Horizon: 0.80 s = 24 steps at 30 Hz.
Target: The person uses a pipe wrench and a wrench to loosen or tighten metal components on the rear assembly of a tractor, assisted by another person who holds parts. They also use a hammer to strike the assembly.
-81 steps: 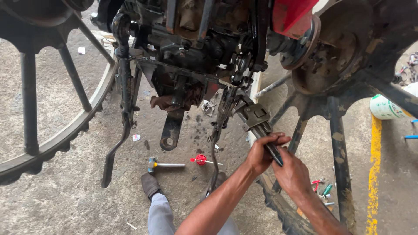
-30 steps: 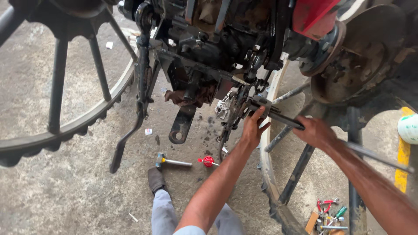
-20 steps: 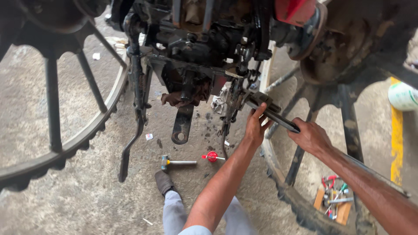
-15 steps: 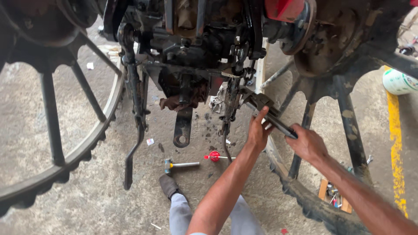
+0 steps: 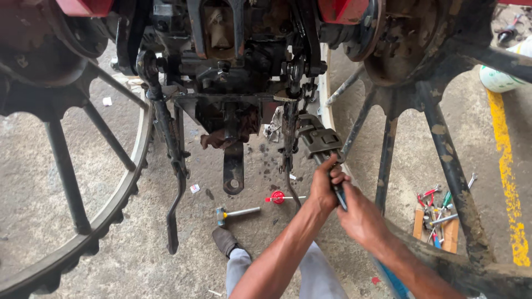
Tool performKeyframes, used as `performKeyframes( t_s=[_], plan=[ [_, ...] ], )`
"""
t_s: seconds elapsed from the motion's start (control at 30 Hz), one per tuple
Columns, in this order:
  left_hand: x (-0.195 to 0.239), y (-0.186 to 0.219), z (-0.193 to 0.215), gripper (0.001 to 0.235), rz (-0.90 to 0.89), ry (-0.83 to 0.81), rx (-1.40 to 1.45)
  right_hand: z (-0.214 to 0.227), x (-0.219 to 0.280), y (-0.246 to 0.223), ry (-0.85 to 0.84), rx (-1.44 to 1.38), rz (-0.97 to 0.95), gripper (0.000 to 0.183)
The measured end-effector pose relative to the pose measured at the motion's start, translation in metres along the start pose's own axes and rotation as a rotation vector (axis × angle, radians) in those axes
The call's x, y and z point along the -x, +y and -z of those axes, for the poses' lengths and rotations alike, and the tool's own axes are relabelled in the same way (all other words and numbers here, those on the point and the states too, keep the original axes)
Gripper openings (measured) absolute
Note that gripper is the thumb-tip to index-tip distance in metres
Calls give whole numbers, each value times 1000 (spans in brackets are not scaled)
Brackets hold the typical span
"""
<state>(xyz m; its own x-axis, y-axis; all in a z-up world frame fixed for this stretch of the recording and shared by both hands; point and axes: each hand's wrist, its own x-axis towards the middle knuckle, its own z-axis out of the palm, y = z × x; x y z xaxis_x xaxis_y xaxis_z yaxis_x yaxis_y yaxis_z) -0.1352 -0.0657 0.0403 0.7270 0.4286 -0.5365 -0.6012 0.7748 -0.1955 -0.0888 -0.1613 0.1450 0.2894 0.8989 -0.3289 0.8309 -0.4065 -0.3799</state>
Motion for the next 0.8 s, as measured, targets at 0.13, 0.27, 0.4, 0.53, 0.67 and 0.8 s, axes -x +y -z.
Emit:
performKeyframes(
  t_s=[0.13,0.27,0.4,0.53,0.67,0.8],
  plan=[
    [11,20,17,42,112,-75,66,0,18,-32,40,-201,-8,83],
    [35,48,19,38,181,-187,29,-4,80,-65,-299,-1174,-525,65],
    [54,76,14,26,252,-209,-92,-41,123,-87,-416,-1745,-621,39],
    [59,88,8,33,332,-237,-120,-54,124,-77,-360,-1717,-558,34],
    [70,108,6,39,424,-209,-133,-79,120,-120,-278,-1764,-646,39],
    [93,174,18,36,470,-246,-250,-157,89,-229,-112,-1902,-742,41]
  ],
)
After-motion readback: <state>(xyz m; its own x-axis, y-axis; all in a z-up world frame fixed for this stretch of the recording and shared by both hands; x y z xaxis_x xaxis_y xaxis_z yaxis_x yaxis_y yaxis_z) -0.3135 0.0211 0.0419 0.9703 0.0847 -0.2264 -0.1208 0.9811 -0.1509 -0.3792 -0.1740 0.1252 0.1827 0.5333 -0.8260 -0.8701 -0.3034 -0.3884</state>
